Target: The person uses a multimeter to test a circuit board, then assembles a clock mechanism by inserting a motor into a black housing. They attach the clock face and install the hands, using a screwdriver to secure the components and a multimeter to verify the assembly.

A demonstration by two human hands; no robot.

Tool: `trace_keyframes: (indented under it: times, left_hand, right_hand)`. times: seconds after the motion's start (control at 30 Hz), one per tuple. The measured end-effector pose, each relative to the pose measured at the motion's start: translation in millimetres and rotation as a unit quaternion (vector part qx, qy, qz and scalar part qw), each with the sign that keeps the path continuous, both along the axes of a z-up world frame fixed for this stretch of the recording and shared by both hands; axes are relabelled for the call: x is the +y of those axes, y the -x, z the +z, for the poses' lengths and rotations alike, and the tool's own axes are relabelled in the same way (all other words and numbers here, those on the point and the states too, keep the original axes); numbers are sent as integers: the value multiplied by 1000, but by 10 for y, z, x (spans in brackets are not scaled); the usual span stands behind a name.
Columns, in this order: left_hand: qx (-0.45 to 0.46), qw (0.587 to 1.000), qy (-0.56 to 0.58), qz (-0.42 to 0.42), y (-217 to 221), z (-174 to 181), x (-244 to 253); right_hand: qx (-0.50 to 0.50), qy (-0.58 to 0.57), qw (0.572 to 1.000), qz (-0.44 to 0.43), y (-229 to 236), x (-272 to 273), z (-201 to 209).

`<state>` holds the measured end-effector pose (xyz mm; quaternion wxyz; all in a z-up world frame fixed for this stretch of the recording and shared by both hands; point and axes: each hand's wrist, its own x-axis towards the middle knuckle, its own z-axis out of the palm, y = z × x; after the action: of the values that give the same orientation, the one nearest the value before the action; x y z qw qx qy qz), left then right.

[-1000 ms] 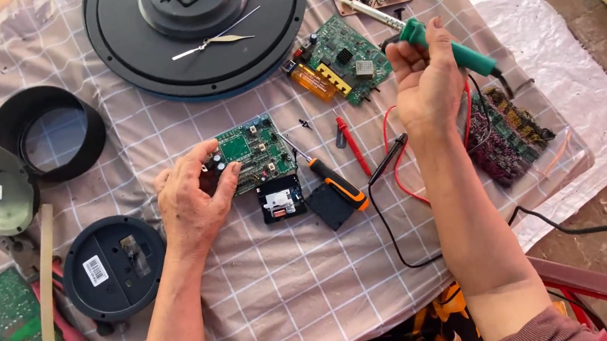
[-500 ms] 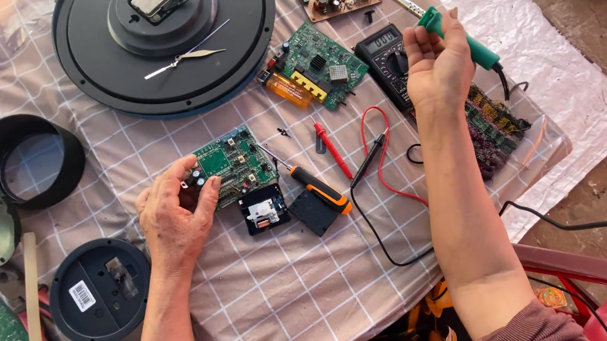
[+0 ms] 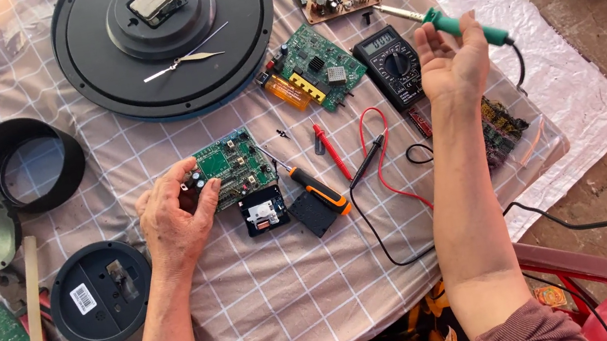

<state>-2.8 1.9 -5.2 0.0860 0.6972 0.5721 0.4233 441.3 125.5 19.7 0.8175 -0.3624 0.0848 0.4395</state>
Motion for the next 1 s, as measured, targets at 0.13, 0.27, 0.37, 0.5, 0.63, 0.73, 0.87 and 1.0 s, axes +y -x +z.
trace_keyframes:
  times: [0.13,0.27,0.37,0.5,0.63,0.73,0.87,1.0]
  left_hand:
    - [-2,1000,0,2,11,-27,9]
    - [0,1000,0,-3,18,-36,10]
    - [0,1000,3,-3,30,-58,20]
    - [0,1000,7,-1,0,11,-3]
    - [0,1000,4,-2,-13,44,-3]
    - [0,1000,7,-2,4,5,-3]
    - [-2,1000,9,-2,11,-2,2]
    - [-1,1000,11,0,15,-16,1]
  right_hand:
    - [-24,39,999,19,-73,4,-102]
    - [2,28,999,30,-129,-9,-71]
    - [20,19,1000,6,-143,-37,-9]
    - [-26,26,998,-45,-283,-29,-97]
    - [-29,44,995,-87,-55,-233,268]
    - [-48,49,995,-76,-56,-276,269]
    - [-29,59,995,-76,-396,-125,-85]
    - [4,65,996,-54,-616,9,-348]
